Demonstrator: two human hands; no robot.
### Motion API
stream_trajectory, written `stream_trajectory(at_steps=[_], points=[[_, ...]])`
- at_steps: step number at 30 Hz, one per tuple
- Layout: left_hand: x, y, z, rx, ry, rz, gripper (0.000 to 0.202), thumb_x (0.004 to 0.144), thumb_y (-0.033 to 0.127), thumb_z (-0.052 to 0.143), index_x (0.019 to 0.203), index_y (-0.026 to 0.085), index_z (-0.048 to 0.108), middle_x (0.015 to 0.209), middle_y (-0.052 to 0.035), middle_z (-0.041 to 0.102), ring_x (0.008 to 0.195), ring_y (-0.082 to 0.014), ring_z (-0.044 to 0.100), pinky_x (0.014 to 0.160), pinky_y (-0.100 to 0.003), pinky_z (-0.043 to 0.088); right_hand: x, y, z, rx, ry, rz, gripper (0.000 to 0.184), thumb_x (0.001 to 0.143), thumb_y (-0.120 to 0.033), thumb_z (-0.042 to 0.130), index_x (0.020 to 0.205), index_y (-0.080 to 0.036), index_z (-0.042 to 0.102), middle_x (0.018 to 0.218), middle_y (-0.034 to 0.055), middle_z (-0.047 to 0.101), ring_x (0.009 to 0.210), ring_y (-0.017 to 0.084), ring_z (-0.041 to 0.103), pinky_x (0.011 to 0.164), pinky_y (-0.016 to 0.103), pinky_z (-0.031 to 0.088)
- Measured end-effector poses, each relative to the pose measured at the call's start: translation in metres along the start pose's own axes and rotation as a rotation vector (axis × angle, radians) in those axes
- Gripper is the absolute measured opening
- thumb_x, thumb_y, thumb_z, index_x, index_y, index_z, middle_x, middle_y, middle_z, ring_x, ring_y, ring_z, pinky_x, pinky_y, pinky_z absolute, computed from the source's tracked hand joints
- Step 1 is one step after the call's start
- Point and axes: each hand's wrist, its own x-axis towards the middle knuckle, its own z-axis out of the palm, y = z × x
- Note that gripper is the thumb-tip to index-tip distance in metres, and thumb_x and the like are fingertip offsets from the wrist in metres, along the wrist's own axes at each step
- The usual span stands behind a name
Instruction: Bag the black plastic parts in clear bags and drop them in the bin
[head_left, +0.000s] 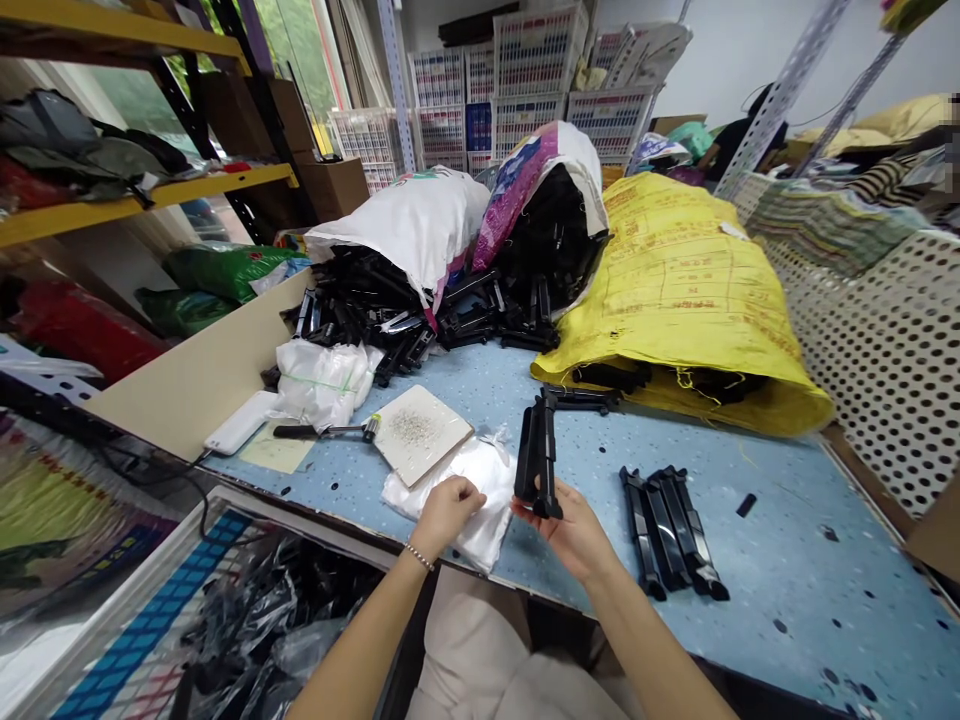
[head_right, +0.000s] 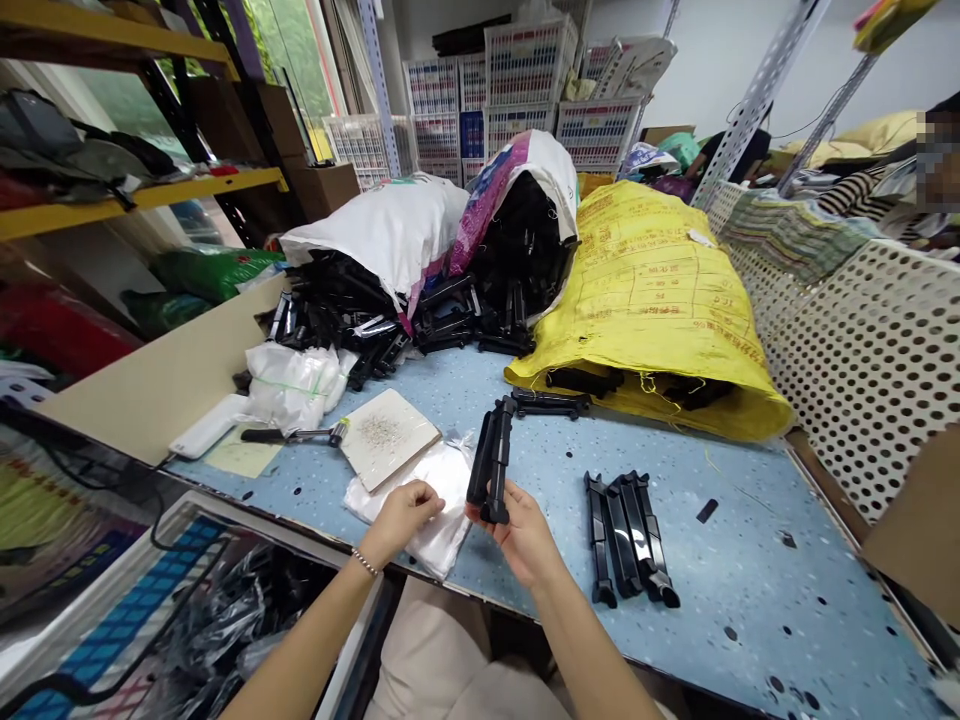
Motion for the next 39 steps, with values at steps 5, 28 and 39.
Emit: stream_trajectory(at_steps=[5, 28, 39], points=[[-0.015, 0.014, 0.016, 0.282, 0.032, 0.103, 0.008, 0.077, 0.024, 0.057, 0.082, 0.017, 0.058, 0.097, -0.0100, 0.060, 0.098, -0.0258, 0.054, 0.082, -0.036, 0.043, 0.001, 0.000, -0.006, 0.037, 0.033, -0.016, 0.026, 0.061, -0.036, 0.083, 0.075, -0.018, 0.070, 0.071, 0.0032, 0.071, 0.066, 0.017, 0.065, 0.072, 0.035, 0.053], [0.008, -0.004, 0.001, 0.012, -0.077, -0.028, 0.016, 0.066, 0.029, 0.062, 0.055, 0.019, 0.055, 0.059, 0.0018, 0.059, 0.061, -0.0149, 0.055, 0.057, -0.024, 0.038, 0.004, 0.007, -0.004, 0.111, -0.003, -0.002, 0.023, 0.065, -0.036, 0.081, 0.075, -0.019, 0.069, 0.074, 0.0031, 0.070, 0.070, 0.018, 0.065, 0.083, 0.042, 0.052], [0.005, -0.005, -0.008, 0.011, -0.045, 0.052, 0.009, 0.076, 0.020, 0.052, 0.072, 0.017, 0.060, 0.061, 0.0013, 0.060, 0.058, -0.0142, 0.057, 0.057, -0.024, 0.044, 0.020, 0.018, 0.015, 0.120, -0.018, 0.038, 0.022, 0.063, -0.034, 0.081, 0.072, -0.018, 0.068, 0.072, 0.0020, 0.069, 0.065, 0.016, 0.062, 0.079, 0.041, 0.053]])
